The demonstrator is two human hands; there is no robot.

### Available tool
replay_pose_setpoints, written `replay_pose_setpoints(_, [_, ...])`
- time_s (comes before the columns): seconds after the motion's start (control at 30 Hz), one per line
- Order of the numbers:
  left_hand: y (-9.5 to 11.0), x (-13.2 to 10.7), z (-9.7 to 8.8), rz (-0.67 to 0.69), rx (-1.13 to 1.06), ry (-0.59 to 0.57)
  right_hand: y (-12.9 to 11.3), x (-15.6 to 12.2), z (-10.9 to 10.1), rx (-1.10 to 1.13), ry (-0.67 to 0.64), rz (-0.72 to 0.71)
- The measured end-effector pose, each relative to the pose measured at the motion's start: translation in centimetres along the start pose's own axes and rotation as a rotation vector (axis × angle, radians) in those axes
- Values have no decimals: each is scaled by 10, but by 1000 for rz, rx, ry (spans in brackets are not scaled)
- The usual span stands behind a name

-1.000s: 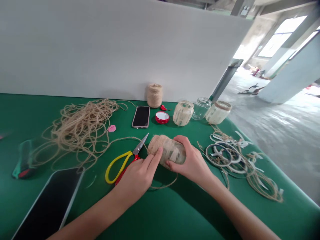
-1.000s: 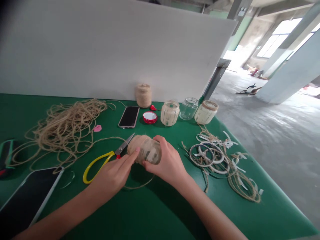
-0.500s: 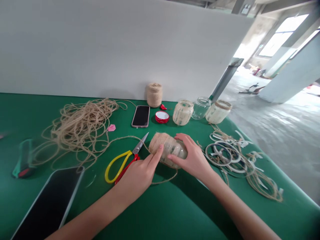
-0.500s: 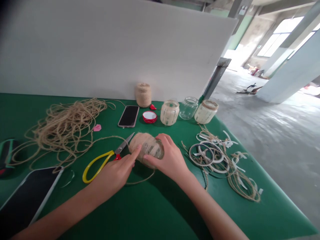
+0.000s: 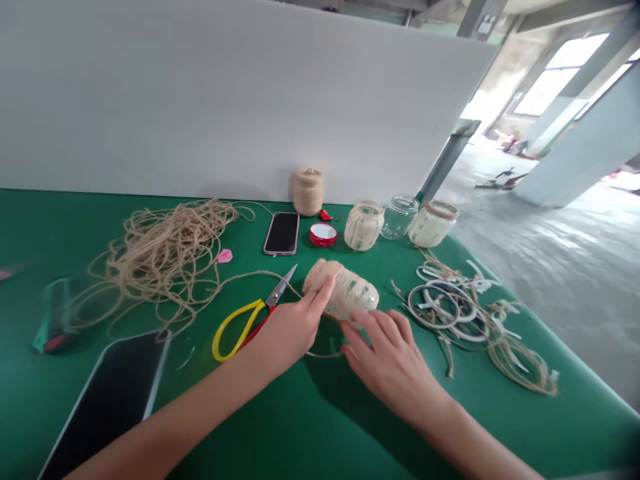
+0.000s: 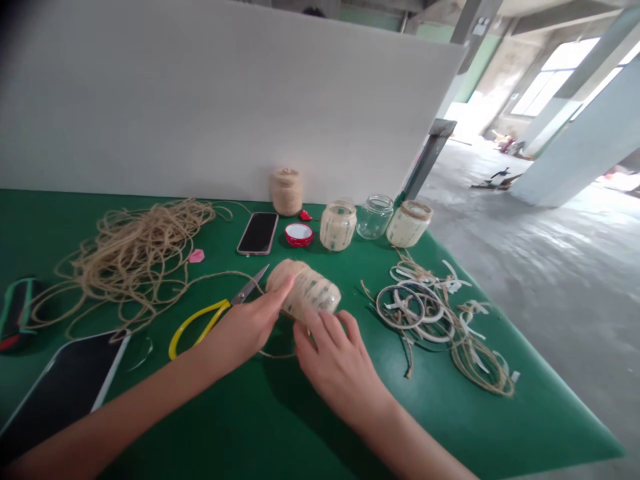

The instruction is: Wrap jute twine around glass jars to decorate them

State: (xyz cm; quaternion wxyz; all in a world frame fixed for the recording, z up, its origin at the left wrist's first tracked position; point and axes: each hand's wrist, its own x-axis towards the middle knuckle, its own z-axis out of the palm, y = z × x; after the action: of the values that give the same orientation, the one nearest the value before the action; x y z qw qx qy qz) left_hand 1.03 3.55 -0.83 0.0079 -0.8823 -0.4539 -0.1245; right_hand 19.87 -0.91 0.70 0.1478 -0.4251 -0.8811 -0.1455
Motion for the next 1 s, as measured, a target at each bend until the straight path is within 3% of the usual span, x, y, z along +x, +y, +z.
replay_pose_setpoints(0.13, [-1, 15, -5, -58, -8, -48, -11, -13, 9, 52, -158, -9])
replay_pose_setpoints(0.27, [-2, 25, -14, -44, -90, -72, -26, -7, -4, 442, -342, 42])
replay_pose_setpoints(0.37, [-2, 27, -17, -31, -132, -77, -41, -2, -23, 755, -413, -167])
replay_pose_setpoints(0.47, [-1, 25, -16, -49, -111, -84, -42, 0, -29, 614, -228, -235])
replay_pose_setpoints(0.53, [1, 22, -15, -57, -80, -88, -30, 3, -24, 476, -58, -131])
replay_pose_setpoints(0.63, [4, 18, -15, -57, -24, -94, 0, 14, -8, 273, 111, 205])
replay_pose_setpoints(0.73, [8, 16, -13, -63, 88, -80, 24, 27, 10, 154, 42, 296])
replay_pose_setpoints(0.83, [9, 14, -9, -60, 166, -53, 31, 35, 19, 190, -19, 315])
replay_pose_setpoints(1.0, [0, 9, -3, -71, 38, 14, 29, 38, 22, 335, 0, 335])
